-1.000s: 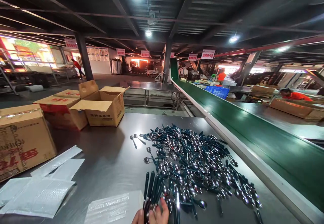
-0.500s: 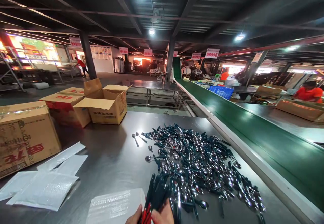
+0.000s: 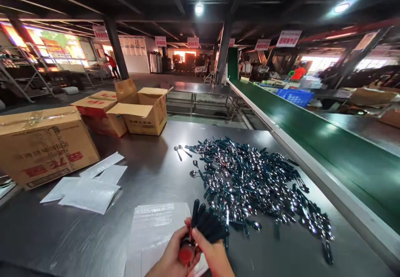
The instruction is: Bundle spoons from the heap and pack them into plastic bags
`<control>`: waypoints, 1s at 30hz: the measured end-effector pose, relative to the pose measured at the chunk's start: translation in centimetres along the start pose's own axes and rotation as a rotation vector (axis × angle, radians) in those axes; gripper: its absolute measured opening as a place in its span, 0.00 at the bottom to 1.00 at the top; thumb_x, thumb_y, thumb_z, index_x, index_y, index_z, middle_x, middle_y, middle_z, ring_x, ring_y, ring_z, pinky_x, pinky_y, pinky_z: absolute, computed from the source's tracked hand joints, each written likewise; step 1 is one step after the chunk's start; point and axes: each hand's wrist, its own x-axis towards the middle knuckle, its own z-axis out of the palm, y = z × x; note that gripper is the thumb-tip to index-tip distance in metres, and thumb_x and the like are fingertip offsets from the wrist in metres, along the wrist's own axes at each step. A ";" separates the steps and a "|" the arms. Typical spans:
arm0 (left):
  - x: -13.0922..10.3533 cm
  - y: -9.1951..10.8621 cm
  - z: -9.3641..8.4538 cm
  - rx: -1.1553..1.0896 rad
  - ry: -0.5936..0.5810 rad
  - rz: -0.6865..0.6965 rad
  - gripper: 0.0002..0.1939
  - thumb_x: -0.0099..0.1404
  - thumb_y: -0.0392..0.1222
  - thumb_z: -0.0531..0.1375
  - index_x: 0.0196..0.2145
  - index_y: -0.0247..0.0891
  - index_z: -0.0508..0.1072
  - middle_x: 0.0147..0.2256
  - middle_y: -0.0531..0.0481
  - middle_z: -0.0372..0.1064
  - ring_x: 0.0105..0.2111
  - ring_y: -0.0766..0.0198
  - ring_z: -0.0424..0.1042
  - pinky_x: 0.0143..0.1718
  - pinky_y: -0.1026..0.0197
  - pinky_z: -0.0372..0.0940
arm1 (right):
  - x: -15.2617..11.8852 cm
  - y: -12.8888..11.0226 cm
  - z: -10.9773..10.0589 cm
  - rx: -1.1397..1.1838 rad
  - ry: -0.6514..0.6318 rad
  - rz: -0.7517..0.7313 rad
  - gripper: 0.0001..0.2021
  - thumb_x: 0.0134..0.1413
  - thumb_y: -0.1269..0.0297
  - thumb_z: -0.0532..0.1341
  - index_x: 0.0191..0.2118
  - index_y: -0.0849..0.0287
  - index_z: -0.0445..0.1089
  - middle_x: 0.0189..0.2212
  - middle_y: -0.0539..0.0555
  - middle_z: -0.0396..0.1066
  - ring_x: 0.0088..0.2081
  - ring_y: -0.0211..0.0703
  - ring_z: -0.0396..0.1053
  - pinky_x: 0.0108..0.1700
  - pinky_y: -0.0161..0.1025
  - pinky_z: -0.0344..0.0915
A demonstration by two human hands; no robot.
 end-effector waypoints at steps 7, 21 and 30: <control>-2.2 0.7 0.4 0.282 -0.078 -0.161 0.21 0.60 0.56 0.59 0.23 0.33 0.69 0.17 0.48 0.70 0.10 0.70 0.64 0.08 0.73 0.50 | 0.1 0.5 -0.2 -0.057 0.037 0.046 0.27 0.41 0.40 0.66 0.39 0.58 0.78 0.38 0.60 0.77 0.42 0.56 0.74 0.47 0.49 0.69; -1.7 1.0 -0.3 0.131 0.078 0.262 0.13 0.62 0.44 0.61 0.25 0.34 0.67 0.15 0.52 0.67 0.11 0.71 0.63 0.09 0.73 0.50 | -0.7 -1.4 0.5 -0.362 0.349 -0.386 0.22 0.44 0.54 0.67 0.46 0.55 0.69 0.40 0.56 0.72 0.40 0.48 0.71 0.42 0.43 0.71; -1.6 1.1 -1.1 0.126 0.137 0.259 0.12 0.65 0.43 0.58 0.26 0.32 0.71 0.19 0.47 0.72 0.13 0.71 0.66 0.11 0.74 0.54 | -1.8 -4.2 -0.7 -0.536 0.329 -0.597 0.02 0.57 0.65 0.57 0.33 0.55 0.64 0.29 0.50 0.67 0.31 0.39 0.67 0.33 0.34 0.65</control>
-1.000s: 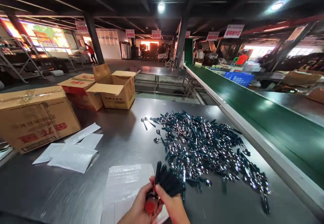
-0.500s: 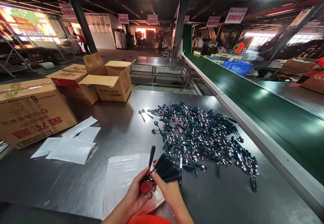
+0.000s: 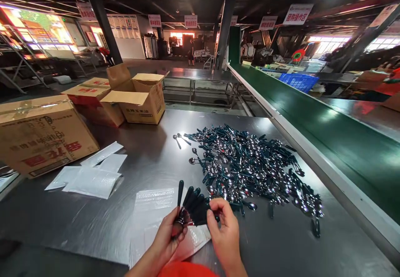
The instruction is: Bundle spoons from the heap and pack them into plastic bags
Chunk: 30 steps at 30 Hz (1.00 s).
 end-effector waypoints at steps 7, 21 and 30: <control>-0.1 -0.1 -0.5 0.009 -0.024 -0.004 0.13 0.64 0.45 0.59 0.29 0.32 0.71 0.21 0.46 0.73 0.14 0.71 0.66 0.11 0.74 0.52 | 0.1 0.4 0.1 -0.025 -0.087 0.203 0.10 0.62 0.58 0.51 0.43 0.55 0.63 0.24 0.46 0.62 0.24 0.38 0.63 0.27 0.33 0.61; -0.7 -0.5 -0.5 0.095 -0.112 0.003 0.14 0.61 0.46 0.60 0.28 0.30 0.74 0.26 0.42 0.74 0.17 0.71 0.65 0.11 0.74 0.52 | 0.7 0.5 -0.6 -0.190 -0.171 -0.004 0.16 0.63 0.62 0.49 0.53 0.55 0.64 0.44 0.56 0.72 0.44 0.44 0.71 0.45 0.38 0.67; -0.8 -0.5 -0.7 0.179 -0.102 0.036 0.16 0.58 0.49 0.63 0.27 0.31 0.74 0.26 0.41 0.75 0.17 0.70 0.65 0.12 0.73 0.53 | 1.4 0.6 -1.5 -0.276 -0.395 -0.042 0.11 0.64 0.58 0.49 0.40 0.54 0.65 0.31 0.51 0.72 0.32 0.41 0.71 0.33 0.36 0.65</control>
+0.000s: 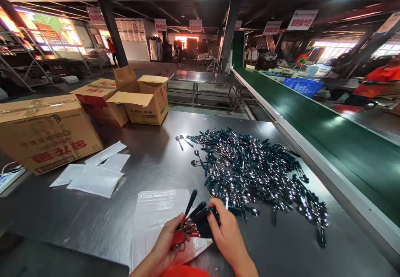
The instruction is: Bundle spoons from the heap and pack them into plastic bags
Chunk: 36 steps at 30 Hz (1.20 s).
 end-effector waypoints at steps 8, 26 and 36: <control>-0.1 0.0 0.3 0.090 -0.065 0.118 0.17 0.56 0.51 0.65 0.27 0.32 0.72 0.25 0.43 0.74 0.16 0.69 0.66 0.11 0.72 0.51 | -0.4 0.0 0.2 0.005 0.127 0.058 0.15 0.61 0.53 0.52 0.46 0.55 0.65 0.32 0.52 0.73 0.33 0.44 0.72 0.35 0.36 0.66; 1.1 1.8 -4.4 -0.272 0.131 -0.232 0.21 0.71 0.43 0.46 0.23 0.33 0.66 0.14 0.54 0.60 0.10 0.76 0.55 0.09 0.76 0.40 | -0.4 13.5 4.8 -0.215 0.014 0.746 0.17 0.61 0.60 0.47 0.42 0.60 0.70 0.39 0.62 0.70 0.42 0.52 0.70 0.39 0.44 0.66; 2.1 1.8 -5.8 -0.301 0.152 -0.184 0.18 0.70 0.41 0.48 0.26 0.32 0.68 0.16 0.52 0.63 0.12 0.74 0.59 0.09 0.76 0.44 | -6.4 18.4 7.3 -0.541 -0.219 0.756 0.20 0.53 0.73 0.54 0.53 0.59 0.66 0.42 0.62 0.69 0.44 0.53 0.70 0.41 0.42 0.64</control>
